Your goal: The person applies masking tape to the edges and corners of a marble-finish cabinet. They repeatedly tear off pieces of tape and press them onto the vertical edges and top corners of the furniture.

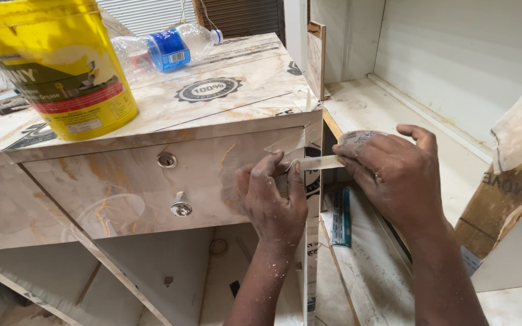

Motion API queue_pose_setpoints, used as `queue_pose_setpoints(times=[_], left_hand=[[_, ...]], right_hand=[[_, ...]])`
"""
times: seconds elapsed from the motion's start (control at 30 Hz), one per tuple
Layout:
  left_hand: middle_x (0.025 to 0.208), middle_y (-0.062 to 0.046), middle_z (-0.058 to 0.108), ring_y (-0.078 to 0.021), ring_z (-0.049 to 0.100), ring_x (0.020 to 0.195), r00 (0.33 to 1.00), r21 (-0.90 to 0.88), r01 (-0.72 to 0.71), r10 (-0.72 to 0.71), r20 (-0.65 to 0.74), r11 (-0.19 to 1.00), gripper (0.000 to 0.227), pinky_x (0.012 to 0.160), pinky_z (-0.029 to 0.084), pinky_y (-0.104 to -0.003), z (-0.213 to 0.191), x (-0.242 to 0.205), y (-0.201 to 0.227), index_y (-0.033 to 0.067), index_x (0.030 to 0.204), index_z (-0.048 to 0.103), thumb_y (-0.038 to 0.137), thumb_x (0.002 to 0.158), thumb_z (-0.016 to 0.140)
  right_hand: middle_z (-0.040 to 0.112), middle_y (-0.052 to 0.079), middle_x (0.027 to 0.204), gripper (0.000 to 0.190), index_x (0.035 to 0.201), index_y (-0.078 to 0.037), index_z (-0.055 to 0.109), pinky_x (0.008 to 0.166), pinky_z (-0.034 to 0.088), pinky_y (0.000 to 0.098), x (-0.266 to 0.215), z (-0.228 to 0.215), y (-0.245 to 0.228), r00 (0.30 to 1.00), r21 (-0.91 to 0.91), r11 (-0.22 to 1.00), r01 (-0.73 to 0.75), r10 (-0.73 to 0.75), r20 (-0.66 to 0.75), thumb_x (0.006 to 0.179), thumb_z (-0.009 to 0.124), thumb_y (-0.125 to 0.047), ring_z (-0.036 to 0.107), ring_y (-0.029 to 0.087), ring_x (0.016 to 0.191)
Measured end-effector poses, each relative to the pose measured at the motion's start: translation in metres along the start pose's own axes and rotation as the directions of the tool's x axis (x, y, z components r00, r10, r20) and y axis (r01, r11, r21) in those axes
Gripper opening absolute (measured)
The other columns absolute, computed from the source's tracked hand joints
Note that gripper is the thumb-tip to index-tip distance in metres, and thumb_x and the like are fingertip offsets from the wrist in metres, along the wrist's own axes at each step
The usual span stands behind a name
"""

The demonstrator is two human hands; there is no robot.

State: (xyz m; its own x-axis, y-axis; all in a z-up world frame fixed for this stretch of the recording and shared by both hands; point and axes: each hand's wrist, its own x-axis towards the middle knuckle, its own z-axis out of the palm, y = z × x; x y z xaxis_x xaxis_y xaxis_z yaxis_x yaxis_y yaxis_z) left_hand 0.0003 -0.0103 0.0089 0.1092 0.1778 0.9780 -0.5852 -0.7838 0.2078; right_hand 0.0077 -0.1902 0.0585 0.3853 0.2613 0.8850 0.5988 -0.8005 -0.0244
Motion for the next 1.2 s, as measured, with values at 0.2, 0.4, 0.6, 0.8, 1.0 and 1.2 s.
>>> queue_pose_setpoints(times=[0.2,0.4,0.6,0.8,1.0,1.2], left_hand=[[0.101,-0.006,0.072,-0.0221,0.065,0.091,0.998,0.023,-0.069,0.069,-0.015,0.997,0.036,0.097,0.044,-0.042,0.004,-0.008,-0.008,0.0065,0.124,0.054,0.007,0.096,0.076],[0.096,-0.005,0.073,-0.0221,0.064,0.092,0.997,-0.032,-0.073,0.072,-0.039,0.997,0.035,0.097,0.044,-0.041,0.005,-0.011,-0.015,0.0071,0.124,0.053,0.006,0.096,0.075],[0.096,-0.004,0.074,-0.0191,0.066,0.094,0.998,-0.095,-0.049,0.047,-0.031,0.994,0.037,0.098,0.044,-0.041,0.004,-0.011,-0.020,0.0067,0.125,0.052,0.007,0.096,0.076],[0.097,-0.006,0.071,-0.0252,0.062,0.096,0.999,-0.064,-0.012,0.009,-0.034,0.998,0.037,0.093,0.048,-0.040,0.002,-0.009,-0.016,0.0068,0.123,0.053,0.004,0.094,0.077],[0.100,-0.007,0.068,-0.0226,0.064,0.087,0.995,-0.025,-0.077,0.075,-0.064,0.997,0.035,0.094,0.047,-0.042,0.005,-0.008,-0.018,0.0073,0.121,0.052,0.003,0.096,0.076],[0.098,-0.008,0.067,-0.0230,0.065,0.084,0.993,-0.008,-0.097,0.096,-0.061,0.995,0.036,0.095,0.046,-0.043,0.006,-0.009,-0.019,0.0065,0.119,0.051,0.004,0.095,0.077]], right_hand=[[0.078,-0.008,0.097,0.014,0.099,-0.023,0.078,0.103,0.041,0.0449,-0.003,0.001,0.003,0.999,0.060,0.998,-0.034,0.033,0.018,0.091,0.077,-0.034,0.069,0.010,0.090],[0.078,-0.006,0.096,0.021,0.097,-0.021,0.078,0.106,0.039,0.0479,0.001,0.013,0.006,1.000,0.031,0.999,-0.014,0.015,-0.011,0.086,0.079,-0.038,0.069,0.011,0.091],[0.078,-0.006,0.096,0.019,0.095,-0.020,0.077,0.109,0.038,0.0513,0.000,0.016,0.008,1.000,0.033,0.999,-0.007,0.008,-0.018,0.087,0.079,-0.037,0.070,0.013,0.093],[0.074,-0.006,0.085,0.019,0.094,-0.019,0.078,0.107,0.040,0.0505,0.005,0.013,0.002,1.000,0.029,0.999,-0.026,0.026,0.016,0.089,0.077,-0.037,0.068,0.013,0.085],[0.074,-0.006,0.084,0.020,0.092,-0.019,0.078,0.104,0.040,0.0494,0.009,0.015,-0.001,0.999,0.002,1.000,-0.025,0.025,0.019,0.090,0.076,-0.039,0.067,0.013,0.081],[0.073,-0.006,0.082,0.020,0.090,-0.019,0.078,0.103,0.041,0.0487,0.010,0.014,-0.002,0.999,0.010,1.000,-0.028,0.028,0.021,0.090,0.077,-0.039,0.067,0.013,0.080]])
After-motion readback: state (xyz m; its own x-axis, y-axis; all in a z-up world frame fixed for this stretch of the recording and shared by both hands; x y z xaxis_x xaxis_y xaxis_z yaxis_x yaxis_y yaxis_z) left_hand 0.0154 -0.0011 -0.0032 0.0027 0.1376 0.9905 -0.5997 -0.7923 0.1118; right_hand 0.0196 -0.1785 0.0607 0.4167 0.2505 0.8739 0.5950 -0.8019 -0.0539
